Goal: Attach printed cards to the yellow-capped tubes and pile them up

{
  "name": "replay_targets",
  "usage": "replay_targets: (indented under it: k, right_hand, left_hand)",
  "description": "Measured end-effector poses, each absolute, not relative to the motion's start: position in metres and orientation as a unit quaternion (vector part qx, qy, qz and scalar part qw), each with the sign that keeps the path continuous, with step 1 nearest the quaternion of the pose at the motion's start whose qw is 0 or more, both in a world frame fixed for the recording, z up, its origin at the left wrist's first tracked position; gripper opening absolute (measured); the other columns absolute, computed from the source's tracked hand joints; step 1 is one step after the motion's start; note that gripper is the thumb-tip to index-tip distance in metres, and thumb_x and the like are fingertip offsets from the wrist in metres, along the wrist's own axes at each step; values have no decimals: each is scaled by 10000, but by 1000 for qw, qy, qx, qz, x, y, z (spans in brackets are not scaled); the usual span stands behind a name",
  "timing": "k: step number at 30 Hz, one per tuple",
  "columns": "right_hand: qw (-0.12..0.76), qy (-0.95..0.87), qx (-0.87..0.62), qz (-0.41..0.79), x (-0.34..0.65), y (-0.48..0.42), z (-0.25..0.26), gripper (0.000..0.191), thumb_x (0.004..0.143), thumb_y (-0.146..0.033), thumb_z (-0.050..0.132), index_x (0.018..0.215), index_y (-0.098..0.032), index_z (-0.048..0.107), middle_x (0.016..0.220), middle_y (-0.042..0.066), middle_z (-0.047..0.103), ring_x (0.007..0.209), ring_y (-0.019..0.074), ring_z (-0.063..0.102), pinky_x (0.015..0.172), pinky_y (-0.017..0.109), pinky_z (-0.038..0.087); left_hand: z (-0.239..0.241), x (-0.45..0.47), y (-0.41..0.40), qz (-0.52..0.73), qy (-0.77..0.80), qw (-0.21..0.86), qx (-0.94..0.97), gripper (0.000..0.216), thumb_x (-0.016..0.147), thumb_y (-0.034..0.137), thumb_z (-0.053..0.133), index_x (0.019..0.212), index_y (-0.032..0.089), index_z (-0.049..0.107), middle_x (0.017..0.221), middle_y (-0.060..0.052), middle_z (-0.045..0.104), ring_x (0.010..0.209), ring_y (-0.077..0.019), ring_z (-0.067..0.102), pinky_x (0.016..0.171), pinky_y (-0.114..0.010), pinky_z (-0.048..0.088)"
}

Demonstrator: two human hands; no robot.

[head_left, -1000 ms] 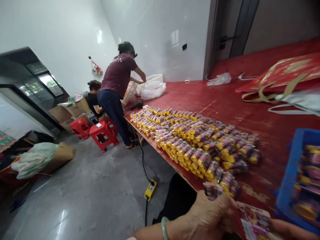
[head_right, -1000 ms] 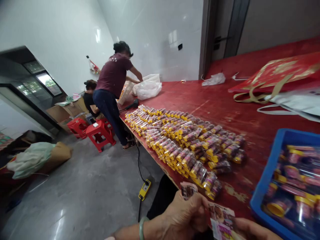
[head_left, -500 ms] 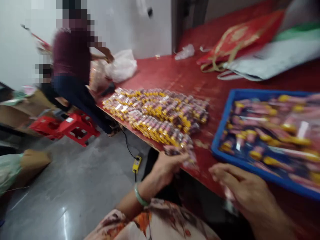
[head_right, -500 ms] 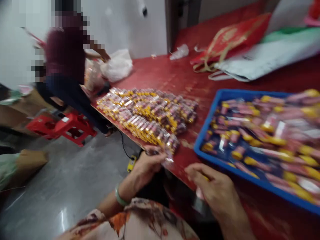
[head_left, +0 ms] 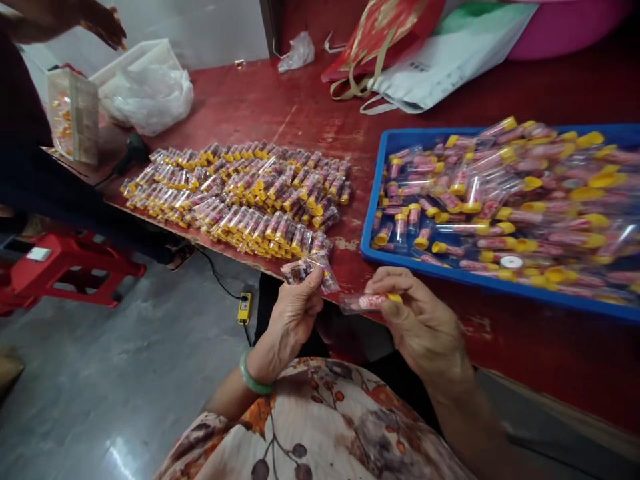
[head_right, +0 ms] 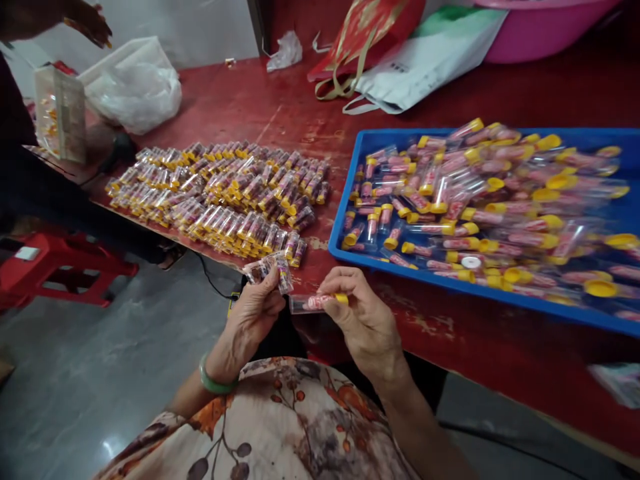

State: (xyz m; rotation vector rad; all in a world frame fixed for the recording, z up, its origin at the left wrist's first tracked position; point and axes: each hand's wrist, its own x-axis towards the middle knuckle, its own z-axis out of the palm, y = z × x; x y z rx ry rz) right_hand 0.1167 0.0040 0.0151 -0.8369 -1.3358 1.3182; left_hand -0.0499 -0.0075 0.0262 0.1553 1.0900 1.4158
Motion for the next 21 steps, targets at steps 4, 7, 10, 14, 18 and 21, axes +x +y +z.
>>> replay_targets:
  k: [4,7,10,14,18,21]
  right_hand:
    - [537,-636,-394,389,113,1,14,97,886,-299,623,943,-220,621,978,48,540,953,192,541,841,356,461]
    - [553,-652,-422,301,109,-3,20,92,888,-283,619,954,-218,616,972,52,539,922,198,548,812,377,468]
    - [569,-668,-436,202,102,-8,21,100,880,-263,628,972,-224,618,960,58,555,890,209,563,753,385,487]
    - [585,-676,-432,119,93,-14,14,184,855,-214,660,1034,-238,623,979,64,564,851,201,595,683,352,519]
    - [588,-693,-415,44,91,-16,6,338,801,-160,723,1109,-243,614,998,66,578,854,201,621,671,324,542]
    - [557,-727,-401,11,93,-15,7,419,784,-137,735,1157,-253,584,964,57,594,822,193,626,666,314,554]
  left_hand:
    - [32,-44,-7,620,461,634,51,532,518,321,909,647,164,418,487,119,300,386,9,151,373,-166,94]
    - [35,-42,-8,619,461,635,41,548,479,312,925,644,162,424,481,118,300,384,10,149,374,-168,84]
    - [34,-40,-9,615,451,645,48,523,529,319,907,654,161,424,487,119,291,391,9,145,375,-163,101]
    - [30,-38,-10,615,437,654,54,512,564,325,891,661,164,415,502,115,305,397,8,150,373,-155,109]
    - [29,-40,-9,603,439,665,45,514,562,348,889,672,167,421,500,119,291,396,5,134,368,-161,89]
    - [27,-40,-8,606,440,662,40,522,546,350,895,684,171,424,506,122,283,397,3,121,369,-164,81]
